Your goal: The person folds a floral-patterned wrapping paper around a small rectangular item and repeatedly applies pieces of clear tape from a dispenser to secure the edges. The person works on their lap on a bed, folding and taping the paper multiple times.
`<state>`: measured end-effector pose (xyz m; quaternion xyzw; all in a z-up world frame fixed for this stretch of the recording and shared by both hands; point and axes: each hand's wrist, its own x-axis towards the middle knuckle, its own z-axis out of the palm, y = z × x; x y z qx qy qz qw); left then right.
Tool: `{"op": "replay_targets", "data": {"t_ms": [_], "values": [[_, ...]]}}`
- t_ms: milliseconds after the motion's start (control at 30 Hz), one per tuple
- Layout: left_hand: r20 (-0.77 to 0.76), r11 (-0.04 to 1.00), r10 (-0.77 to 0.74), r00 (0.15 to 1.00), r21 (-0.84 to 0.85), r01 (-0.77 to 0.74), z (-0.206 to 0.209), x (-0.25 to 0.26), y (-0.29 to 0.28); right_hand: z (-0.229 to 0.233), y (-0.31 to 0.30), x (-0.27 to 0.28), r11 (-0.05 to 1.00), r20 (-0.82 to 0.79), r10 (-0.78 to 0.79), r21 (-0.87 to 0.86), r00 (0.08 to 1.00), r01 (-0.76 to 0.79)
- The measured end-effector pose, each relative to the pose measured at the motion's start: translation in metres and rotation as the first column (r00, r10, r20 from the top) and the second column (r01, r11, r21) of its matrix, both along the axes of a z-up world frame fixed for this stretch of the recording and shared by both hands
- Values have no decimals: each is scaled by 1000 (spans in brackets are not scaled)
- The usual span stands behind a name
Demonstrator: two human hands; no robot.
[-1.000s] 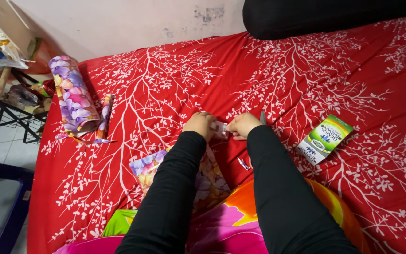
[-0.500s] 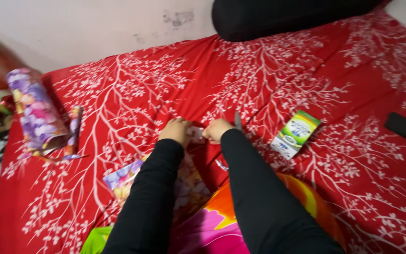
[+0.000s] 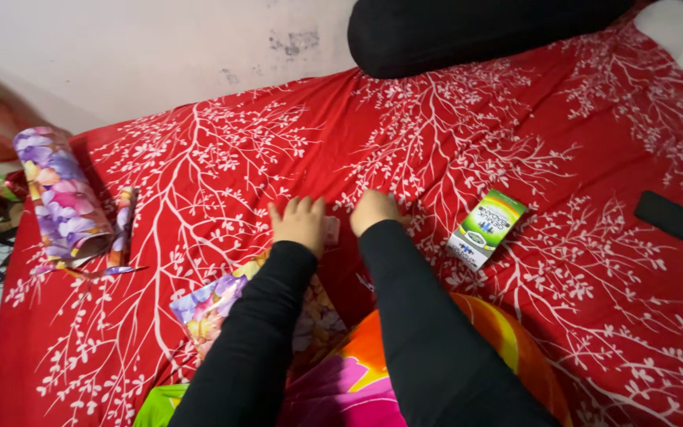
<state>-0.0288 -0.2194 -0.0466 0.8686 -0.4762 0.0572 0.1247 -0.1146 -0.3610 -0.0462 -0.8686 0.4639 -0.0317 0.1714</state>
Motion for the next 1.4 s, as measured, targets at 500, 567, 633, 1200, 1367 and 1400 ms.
{"op": "replay_targets", "data": {"t_ms": [500, 567, 633, 1200, 1367, 1400], "values": [[-53, 983, 161, 985, -78, -165, 12, 3, 77, -30, 25, -27, 854, 692, 16, 367, 722, -370], [-194, 936, 349, 917, 27, -351, 4, 20, 105, -40, 37, -19, 777, 713, 9, 436, 701, -454], [-298, 852, 508, 808, 33, -523, -8, 40, 136, -38, 52, -22, 686, 644, -175, 622, 745, -377], [-722, 898, 76, 687, -249, -362, 25, 21, 245, 46, 156, -38, 363, 782, -275, 623, 559, -693], [-462, 902, 25, 886, -372, -219, 64, -16, 254, 59, 165, -43, 485, 825, -102, 529, 556, -696], [-449, 913, 33, 893, -349, -210, 70, -19, 255, 60, 167, -44, 461, 814, -93, 545, 573, -700]]}}
